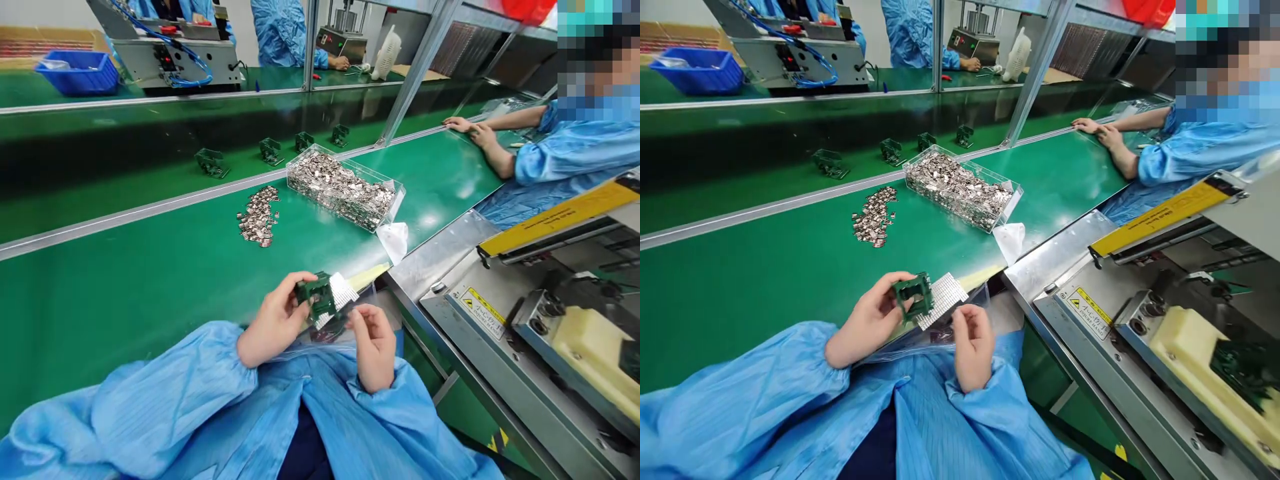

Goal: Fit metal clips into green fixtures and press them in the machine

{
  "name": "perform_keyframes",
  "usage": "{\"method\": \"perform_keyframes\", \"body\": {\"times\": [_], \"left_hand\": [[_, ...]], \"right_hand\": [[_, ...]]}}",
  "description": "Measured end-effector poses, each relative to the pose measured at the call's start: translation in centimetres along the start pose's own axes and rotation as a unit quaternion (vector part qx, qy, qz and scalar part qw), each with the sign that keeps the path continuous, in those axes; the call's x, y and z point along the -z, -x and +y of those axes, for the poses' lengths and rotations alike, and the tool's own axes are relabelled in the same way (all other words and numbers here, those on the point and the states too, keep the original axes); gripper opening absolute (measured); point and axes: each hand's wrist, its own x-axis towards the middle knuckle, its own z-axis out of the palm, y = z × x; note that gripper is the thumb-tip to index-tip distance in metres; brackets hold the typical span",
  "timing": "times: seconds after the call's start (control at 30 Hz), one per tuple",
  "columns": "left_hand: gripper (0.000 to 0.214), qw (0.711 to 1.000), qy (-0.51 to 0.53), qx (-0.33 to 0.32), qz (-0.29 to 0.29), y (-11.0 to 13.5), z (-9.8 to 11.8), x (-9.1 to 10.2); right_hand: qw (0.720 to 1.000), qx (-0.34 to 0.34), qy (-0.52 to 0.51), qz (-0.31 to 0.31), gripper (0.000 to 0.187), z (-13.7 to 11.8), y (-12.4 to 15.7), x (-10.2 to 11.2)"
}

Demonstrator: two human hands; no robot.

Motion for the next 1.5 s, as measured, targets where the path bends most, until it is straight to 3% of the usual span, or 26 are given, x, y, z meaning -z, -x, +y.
{"method": "perform_keyframes", "body": {"times": [0.1, 0.2, 0.3, 0.5, 0.8, 1.0, 1.1, 1.23, 1.4, 1.5], "left_hand": [[0.033, 0.999, 0.027, -0.006, -0.040, -3.9, -0.5, -2.5], [0.036, 0.998, 0.039, -0.016, -0.040, -6.6, -1.8, -4.9], [0.037, 0.999, 0.027, -0.028, -0.019, -7.4, -3.0, -6.1], [0.038, 0.999, 0.006, -0.034, -0.008, -7.1, -3.1, -5.9], [0.039, 0.998, -0.056, -0.021, 0.002, -7.1, -2.4, -6.0], [0.038, 0.998, -0.063, -0.024, 0.013, -7.0, -2.3, -6.0], [0.038, 0.999, -0.030, -0.031, 0.012, -7.0, -2.5, -5.8], [0.037, 0.998, 0.023, -0.051, 0.003, -6.8, -3.0, -5.6], [0.036, 0.997, 0.062, -0.052, -0.021, -6.0, -3.3, -5.3], [0.036, 0.996, 0.067, -0.046, -0.023, -5.5, -3.0, -5.3]], "right_hand": [[0.999, -0.039, 0.021, 0.020, 0.042, 2.7, -1.5, 1.6], [0.999, -0.034, 0.020, -0.004, 0.048, 4.1, -2.9, 0.7], [1.000, -0.013, 0.018, 0.007, 0.049, 4.4, -3.6, -0.6], [0.999, 0.026, 0.013, 0.023, 0.051, 5.4, -3.6, -0.9], [0.999, 0.031, 0.034, -0.006, 0.049, 6.4, -2.9, -0.4], [0.986, 0.000, 0.096, -0.136, 0.050, 7.4, -2.3, 0.2], [0.969, -0.015, 0.151, -0.194, 0.041, 7.5, -2.9, 1.2], [0.956, -0.019, 0.220, -0.194, 0.009, 6.4, -3.7, 2.9], [0.954, -0.010, 0.239, -0.182, 0.008, 1.8, -3.7, 5.2], [0.969, 0.038, 0.209, -0.127, 0.015, -1.2, -3.7, 5.7]]}}
